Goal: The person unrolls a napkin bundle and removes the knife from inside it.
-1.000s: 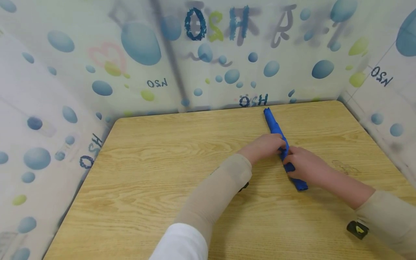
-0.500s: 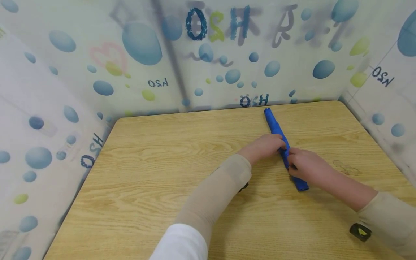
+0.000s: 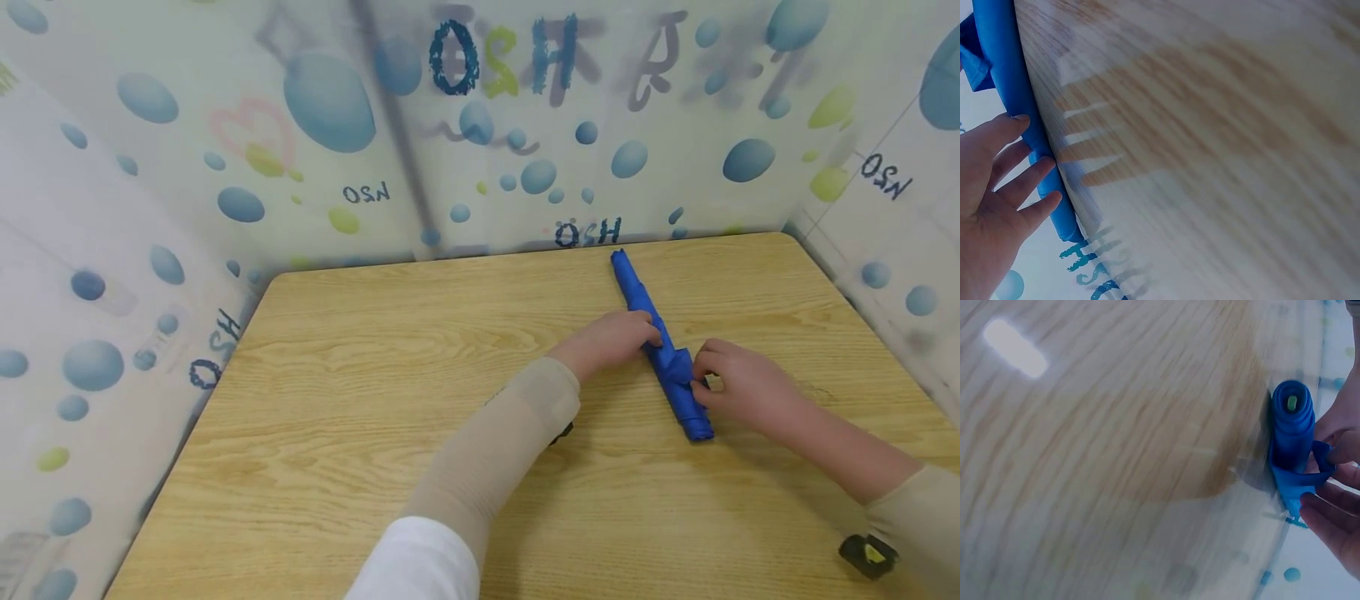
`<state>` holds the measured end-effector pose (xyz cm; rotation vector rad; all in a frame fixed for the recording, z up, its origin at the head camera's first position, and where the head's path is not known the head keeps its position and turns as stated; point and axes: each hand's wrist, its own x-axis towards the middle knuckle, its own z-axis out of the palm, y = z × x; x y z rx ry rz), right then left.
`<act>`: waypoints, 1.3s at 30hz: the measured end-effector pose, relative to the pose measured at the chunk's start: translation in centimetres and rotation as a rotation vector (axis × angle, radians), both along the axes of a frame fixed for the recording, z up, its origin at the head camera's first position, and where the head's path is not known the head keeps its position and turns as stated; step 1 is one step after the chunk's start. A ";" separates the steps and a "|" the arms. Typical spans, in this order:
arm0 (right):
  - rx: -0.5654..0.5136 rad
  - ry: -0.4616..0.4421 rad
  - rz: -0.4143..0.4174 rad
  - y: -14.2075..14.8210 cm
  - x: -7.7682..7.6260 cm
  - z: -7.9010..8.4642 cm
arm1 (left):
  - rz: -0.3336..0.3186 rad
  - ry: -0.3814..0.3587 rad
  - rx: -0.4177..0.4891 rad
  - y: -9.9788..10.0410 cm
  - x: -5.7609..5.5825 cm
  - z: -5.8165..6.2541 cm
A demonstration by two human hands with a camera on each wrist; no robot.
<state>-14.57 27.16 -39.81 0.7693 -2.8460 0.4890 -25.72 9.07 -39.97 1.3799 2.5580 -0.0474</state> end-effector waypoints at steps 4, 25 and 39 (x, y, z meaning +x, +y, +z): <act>0.038 -0.059 -0.060 0.8 0.3 0.3 | 0.001 -0.003 0.011 -0.1 0.1 0.1; 0.121 -0.074 -0.060 3.8 -1.7 0.0 | 0.018 -0.006 0.005 -0.2 -0.1 0.0; 0.190 -0.310 0.013 3.7 -3.5 -1.6 | 0.029 -0.009 -0.029 0.1 0.3 -0.2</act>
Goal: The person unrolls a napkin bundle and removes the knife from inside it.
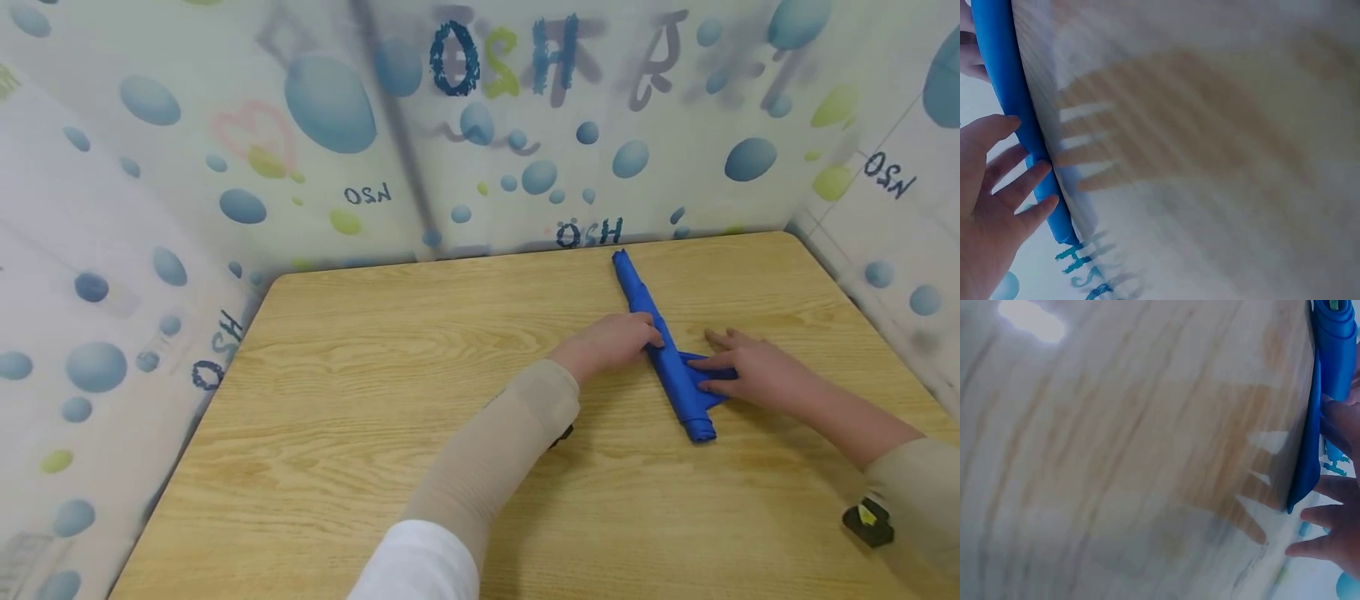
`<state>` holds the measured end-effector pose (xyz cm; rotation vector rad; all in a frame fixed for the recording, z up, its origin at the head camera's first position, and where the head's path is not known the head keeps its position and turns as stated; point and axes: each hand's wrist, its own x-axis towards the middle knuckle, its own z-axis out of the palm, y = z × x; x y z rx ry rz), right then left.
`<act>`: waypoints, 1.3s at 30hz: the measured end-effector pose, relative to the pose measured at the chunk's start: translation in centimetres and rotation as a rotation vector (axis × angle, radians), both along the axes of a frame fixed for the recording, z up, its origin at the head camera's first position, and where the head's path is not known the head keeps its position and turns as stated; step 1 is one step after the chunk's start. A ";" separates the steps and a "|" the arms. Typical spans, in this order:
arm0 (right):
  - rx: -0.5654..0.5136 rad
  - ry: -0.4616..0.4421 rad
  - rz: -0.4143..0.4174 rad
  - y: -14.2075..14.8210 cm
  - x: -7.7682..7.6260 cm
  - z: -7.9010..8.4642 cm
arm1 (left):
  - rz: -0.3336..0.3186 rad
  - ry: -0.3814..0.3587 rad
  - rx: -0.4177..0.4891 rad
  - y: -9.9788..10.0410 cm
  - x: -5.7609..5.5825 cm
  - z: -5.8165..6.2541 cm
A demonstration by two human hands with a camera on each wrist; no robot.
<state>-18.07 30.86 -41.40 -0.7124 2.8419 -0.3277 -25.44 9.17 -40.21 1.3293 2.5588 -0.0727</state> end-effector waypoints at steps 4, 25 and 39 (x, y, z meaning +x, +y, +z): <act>-0.059 -0.075 -0.016 0.2 -0.1 -0.1 | 0.007 0.030 -0.052 0.1 0.4 0.0; -0.011 -0.028 0.041 0.3 -0.6 0.0 | -0.216 -0.006 -0.142 2.7 4.3 0.7; -0.069 -0.059 0.011 0.3 0.0 -0.3 | -0.322 0.075 -0.136 1.7 5.2 0.3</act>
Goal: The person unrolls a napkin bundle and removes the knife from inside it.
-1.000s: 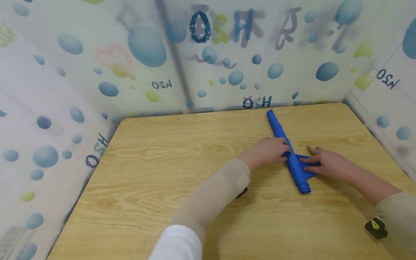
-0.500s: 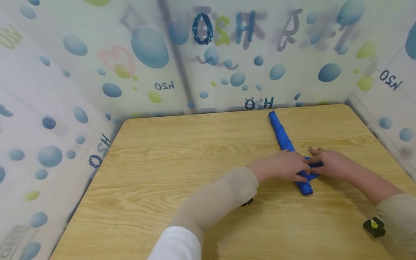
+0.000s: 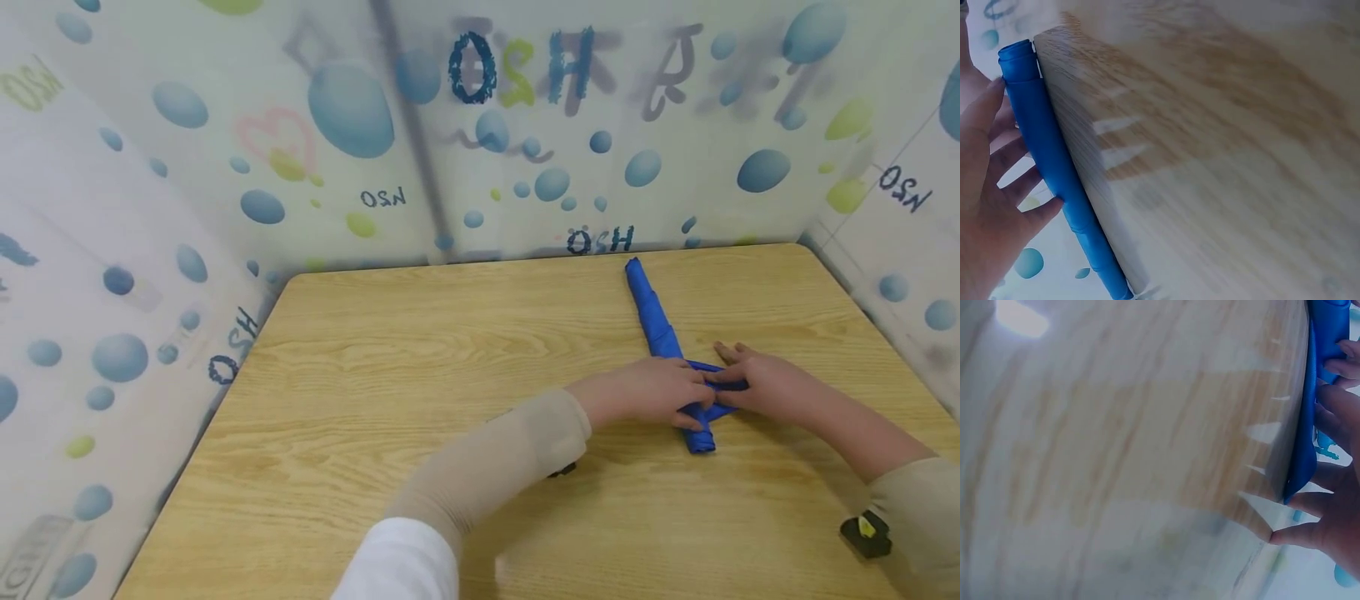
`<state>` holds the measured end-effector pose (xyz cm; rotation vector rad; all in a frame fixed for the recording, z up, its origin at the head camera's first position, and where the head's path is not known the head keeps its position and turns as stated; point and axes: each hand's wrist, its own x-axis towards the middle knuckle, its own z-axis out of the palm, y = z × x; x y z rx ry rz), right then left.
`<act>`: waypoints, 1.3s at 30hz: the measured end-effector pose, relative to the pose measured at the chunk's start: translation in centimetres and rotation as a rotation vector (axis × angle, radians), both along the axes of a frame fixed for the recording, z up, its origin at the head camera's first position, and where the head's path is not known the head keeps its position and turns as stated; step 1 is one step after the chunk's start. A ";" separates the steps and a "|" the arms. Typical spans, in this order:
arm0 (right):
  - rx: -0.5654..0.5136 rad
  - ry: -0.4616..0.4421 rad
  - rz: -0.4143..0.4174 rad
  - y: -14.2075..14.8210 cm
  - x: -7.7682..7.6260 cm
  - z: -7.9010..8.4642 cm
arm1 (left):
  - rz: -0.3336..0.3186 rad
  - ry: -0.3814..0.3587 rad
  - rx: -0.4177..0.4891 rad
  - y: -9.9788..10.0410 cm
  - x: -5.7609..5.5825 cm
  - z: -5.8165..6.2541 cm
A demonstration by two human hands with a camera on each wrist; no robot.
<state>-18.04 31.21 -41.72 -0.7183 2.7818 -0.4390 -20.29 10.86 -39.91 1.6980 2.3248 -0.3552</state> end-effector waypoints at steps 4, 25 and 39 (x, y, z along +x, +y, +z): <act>-0.008 -0.001 -0.004 0.0 0.1 0.0 | -0.072 0.063 -0.001 -0.7 0.3 0.0; 0.015 0.000 -0.032 -0.7 0.6 0.1 | -0.034 -0.107 0.073 -4.3 -0.1 -0.3; 0.061 -0.009 -0.085 -1.8 2.5 0.1 | -0.033 -0.137 0.007 -5.9 -0.5 0.5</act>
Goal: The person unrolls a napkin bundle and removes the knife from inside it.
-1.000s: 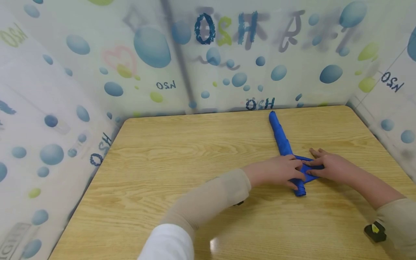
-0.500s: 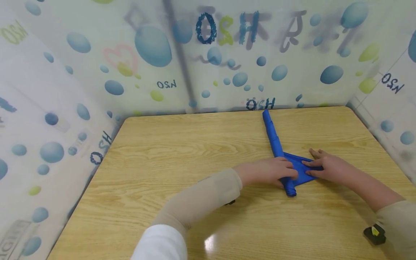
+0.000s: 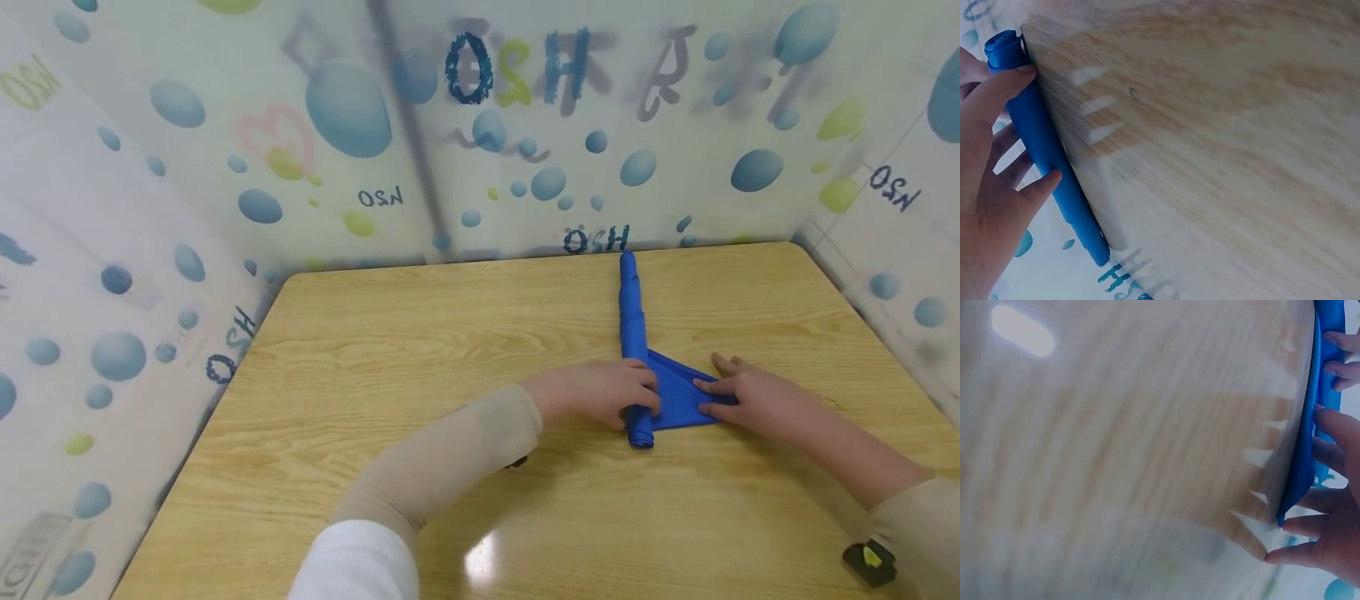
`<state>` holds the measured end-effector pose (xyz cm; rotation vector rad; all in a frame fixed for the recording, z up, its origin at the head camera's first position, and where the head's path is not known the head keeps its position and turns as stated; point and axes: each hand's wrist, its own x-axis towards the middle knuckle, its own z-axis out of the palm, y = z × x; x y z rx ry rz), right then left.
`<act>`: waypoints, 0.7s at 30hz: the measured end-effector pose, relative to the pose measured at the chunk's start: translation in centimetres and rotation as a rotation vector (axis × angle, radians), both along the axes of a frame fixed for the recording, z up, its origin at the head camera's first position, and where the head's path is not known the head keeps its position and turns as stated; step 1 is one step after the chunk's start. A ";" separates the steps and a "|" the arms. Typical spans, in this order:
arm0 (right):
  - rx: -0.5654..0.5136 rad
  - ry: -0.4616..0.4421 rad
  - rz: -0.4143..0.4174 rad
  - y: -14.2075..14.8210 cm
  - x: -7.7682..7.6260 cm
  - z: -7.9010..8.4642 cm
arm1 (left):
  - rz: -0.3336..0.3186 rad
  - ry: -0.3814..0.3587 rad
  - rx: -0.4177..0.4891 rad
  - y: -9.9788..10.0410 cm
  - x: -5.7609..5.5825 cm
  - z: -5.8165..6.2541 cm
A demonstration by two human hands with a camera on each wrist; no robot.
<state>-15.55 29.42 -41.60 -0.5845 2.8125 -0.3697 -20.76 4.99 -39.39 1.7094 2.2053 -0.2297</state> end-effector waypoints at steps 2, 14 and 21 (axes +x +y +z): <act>-0.001 0.017 0.008 -0.2 0.3 -0.1 | 0.001 -0.005 -0.006 -0.2 -0.1 0.0; 0.016 0.097 0.046 -0.6 1.1 0.1 | -0.001 -0.034 -0.001 -0.8 -0.3 0.0; -0.021 0.060 0.116 -0.4 -0.6 1.0 | 0.031 -0.042 0.018 -1.1 -0.4 0.0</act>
